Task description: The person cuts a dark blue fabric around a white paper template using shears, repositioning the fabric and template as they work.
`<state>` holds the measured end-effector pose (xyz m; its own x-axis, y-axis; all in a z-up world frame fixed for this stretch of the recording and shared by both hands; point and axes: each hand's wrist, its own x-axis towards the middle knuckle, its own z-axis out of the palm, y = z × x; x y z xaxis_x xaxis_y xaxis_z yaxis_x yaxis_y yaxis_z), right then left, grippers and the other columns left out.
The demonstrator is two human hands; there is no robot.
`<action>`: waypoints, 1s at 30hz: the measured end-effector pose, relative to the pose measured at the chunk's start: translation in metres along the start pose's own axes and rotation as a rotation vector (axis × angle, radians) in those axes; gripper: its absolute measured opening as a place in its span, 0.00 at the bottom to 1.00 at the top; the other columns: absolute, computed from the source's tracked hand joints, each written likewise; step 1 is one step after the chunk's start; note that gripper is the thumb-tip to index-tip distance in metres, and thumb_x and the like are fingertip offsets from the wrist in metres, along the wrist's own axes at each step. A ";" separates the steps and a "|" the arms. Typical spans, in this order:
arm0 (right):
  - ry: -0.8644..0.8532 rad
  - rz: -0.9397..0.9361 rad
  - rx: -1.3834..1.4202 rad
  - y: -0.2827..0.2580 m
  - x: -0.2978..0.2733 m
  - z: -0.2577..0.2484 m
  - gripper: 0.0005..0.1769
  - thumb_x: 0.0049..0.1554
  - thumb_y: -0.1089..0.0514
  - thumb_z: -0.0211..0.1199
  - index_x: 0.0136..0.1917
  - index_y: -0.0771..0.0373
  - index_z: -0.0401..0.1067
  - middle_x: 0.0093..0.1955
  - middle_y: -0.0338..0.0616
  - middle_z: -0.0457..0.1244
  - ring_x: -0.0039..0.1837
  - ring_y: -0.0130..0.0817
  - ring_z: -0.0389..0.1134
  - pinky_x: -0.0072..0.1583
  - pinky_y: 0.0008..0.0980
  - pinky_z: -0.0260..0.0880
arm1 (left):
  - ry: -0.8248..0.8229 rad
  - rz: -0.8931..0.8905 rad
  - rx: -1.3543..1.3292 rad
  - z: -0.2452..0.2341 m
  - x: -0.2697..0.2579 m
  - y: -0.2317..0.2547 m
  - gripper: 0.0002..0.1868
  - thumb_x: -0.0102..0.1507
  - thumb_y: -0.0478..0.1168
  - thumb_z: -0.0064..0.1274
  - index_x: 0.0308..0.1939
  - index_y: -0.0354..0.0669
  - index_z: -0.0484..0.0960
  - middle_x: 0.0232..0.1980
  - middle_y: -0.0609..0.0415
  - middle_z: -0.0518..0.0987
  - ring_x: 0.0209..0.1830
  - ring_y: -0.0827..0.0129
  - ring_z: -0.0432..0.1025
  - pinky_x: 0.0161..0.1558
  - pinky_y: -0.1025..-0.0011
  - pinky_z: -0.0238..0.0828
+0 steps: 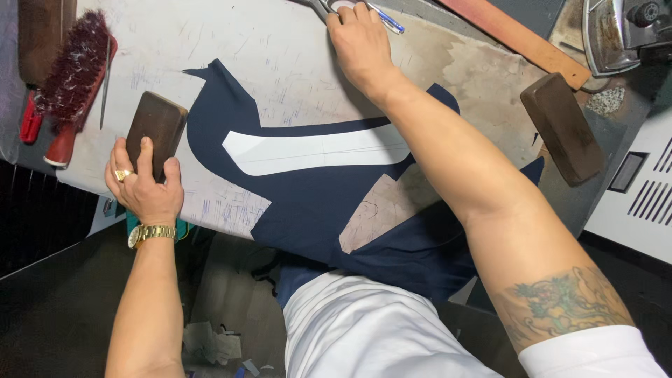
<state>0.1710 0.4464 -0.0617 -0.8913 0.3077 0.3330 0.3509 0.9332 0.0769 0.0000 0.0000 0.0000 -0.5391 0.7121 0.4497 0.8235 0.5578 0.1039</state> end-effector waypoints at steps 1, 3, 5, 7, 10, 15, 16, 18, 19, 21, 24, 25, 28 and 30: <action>0.001 0.007 -0.005 -0.003 0.004 -0.030 0.21 0.40 0.73 0.62 0.47 0.59 0.72 0.46 0.44 0.66 0.47 0.47 0.62 0.44 0.41 0.63 | 0.002 0.007 -0.005 -0.001 0.000 -0.002 0.24 0.65 0.39 0.64 0.64 0.36 0.85 0.70 0.28 0.72 0.66 0.36 0.70 0.64 0.42 0.58; -0.434 0.255 0.553 -0.007 0.008 -0.090 0.20 0.55 0.74 0.51 0.59 0.69 0.74 0.50 0.63 0.66 0.57 0.59 0.61 0.50 0.55 0.67 | -0.017 0.009 -0.022 -0.001 0.003 -0.003 0.23 0.66 0.41 0.63 0.64 0.36 0.83 0.69 0.25 0.72 0.66 0.33 0.69 0.64 0.40 0.57; -0.491 0.349 0.728 0.000 -0.008 -0.130 0.16 0.54 0.73 0.50 0.52 0.66 0.72 0.45 0.55 0.68 0.50 0.53 0.63 0.47 0.51 0.65 | 0.000 0.022 -0.026 0.001 0.001 -0.005 0.23 0.66 0.39 0.64 0.64 0.34 0.85 0.69 0.26 0.72 0.66 0.34 0.70 0.64 0.40 0.58; -0.531 0.446 0.911 0.008 -0.023 -0.175 0.13 0.53 0.72 0.48 0.46 0.62 0.71 0.40 0.47 0.69 0.43 0.47 0.66 0.44 0.47 0.63 | 0.018 0.045 -0.028 0.003 0.000 -0.005 0.22 0.65 0.38 0.66 0.63 0.33 0.87 0.70 0.26 0.72 0.66 0.35 0.71 0.65 0.41 0.58; -0.881 0.726 0.942 0.017 -0.054 -0.235 0.09 0.56 0.70 0.46 0.44 0.59 0.64 0.37 0.38 0.68 0.31 0.32 0.63 0.34 0.35 0.67 | 0.018 0.065 0.016 0.001 -0.002 0.001 0.21 0.67 0.39 0.64 0.63 0.32 0.88 0.69 0.26 0.74 0.67 0.36 0.71 0.65 0.44 0.57; -0.677 1.204 1.450 0.010 -0.174 -0.244 0.49 0.55 0.56 0.70 0.83 0.64 0.50 0.28 0.42 0.64 0.24 0.24 0.63 0.24 0.22 0.62 | -0.090 0.058 -0.068 0.013 0.003 0.049 0.17 0.69 0.38 0.62 0.61 0.39 0.90 0.82 0.36 0.59 0.84 0.48 0.49 0.78 0.41 0.30; -0.657 1.230 1.446 -0.005 -0.191 -0.259 0.49 0.55 0.56 0.70 0.83 0.64 0.50 0.28 0.42 0.64 0.24 0.24 0.63 0.24 0.22 0.62 | -0.094 0.080 -0.086 0.018 0.012 0.073 0.17 0.69 0.38 0.62 0.61 0.39 0.90 0.82 0.36 0.59 0.84 0.48 0.49 0.78 0.41 0.30; -0.498 1.194 1.654 -0.037 -0.220 -0.286 0.16 0.61 0.54 0.63 0.41 0.71 0.70 0.18 0.51 0.62 0.19 0.37 0.65 0.21 0.27 0.60 | -0.035 0.332 -0.431 0.025 0.023 0.118 0.12 0.64 0.34 0.61 0.52 0.39 0.85 0.72 0.36 0.74 0.75 0.45 0.64 0.73 0.44 0.40; -0.484 1.216 1.655 -0.053 -0.249 -0.283 0.16 0.61 0.54 0.63 0.41 0.71 0.70 0.18 0.51 0.62 0.19 0.37 0.65 0.21 0.27 0.60 | -0.046 0.347 -0.442 0.025 0.027 0.140 0.12 0.64 0.34 0.61 0.52 0.39 0.85 0.72 0.36 0.74 0.75 0.45 0.64 0.73 0.44 0.40; -0.441 1.300 1.709 -0.086 -0.305 -0.278 0.19 0.61 0.58 0.60 0.59 0.76 0.66 0.22 0.56 0.64 0.21 0.41 0.69 0.22 0.33 0.69 | -0.076 0.480 -0.641 0.026 0.032 0.186 0.09 0.62 0.33 0.61 0.46 0.43 0.85 0.60 0.44 0.81 0.65 0.51 0.73 0.71 0.44 0.53; -0.455 1.410 1.758 -0.143 -0.354 -0.287 0.20 0.63 0.56 0.57 0.60 0.75 0.64 0.22 0.55 0.62 0.21 0.45 0.70 0.24 0.38 0.73 | -0.126 0.614 -0.741 0.038 0.038 0.224 0.08 0.60 0.34 0.63 0.43 0.43 0.87 0.53 0.48 0.84 0.60 0.53 0.76 0.70 0.44 0.58; -0.445 1.431 1.756 -0.155 -0.354 -0.292 0.20 0.63 0.56 0.57 0.60 0.75 0.64 0.22 0.55 0.62 0.21 0.45 0.70 0.24 0.38 0.73 | -0.137 0.623 -0.754 0.040 0.039 0.231 0.08 0.60 0.34 0.63 0.43 0.43 0.87 0.53 0.48 0.84 0.60 0.53 0.76 0.70 0.44 0.58; -0.523 1.456 1.809 -0.183 -0.339 -0.308 0.24 0.66 0.45 0.51 0.48 0.71 0.69 0.22 0.55 0.64 0.24 0.47 0.74 0.28 0.36 0.74 | -0.202 0.717 -0.841 0.046 0.041 0.254 0.06 0.61 0.36 0.61 0.42 0.44 0.86 0.51 0.49 0.83 0.58 0.54 0.77 0.69 0.44 0.58; -0.539 1.349 1.820 -0.185 -0.311 -0.319 0.27 0.67 0.40 0.46 0.40 0.64 0.67 0.24 0.51 0.66 0.29 0.43 0.76 0.32 0.29 0.70 | -0.275 0.749 -0.841 0.050 0.038 0.270 0.15 0.61 0.42 0.60 0.51 0.43 0.83 0.58 0.44 0.79 0.65 0.48 0.71 0.72 0.38 0.48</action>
<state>0.4751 0.1190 0.1202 -0.5332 0.3860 -0.7528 0.3398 -0.7173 -0.6084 0.1931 0.1989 0.0012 0.1978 0.8705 0.4507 0.7545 -0.4287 0.4969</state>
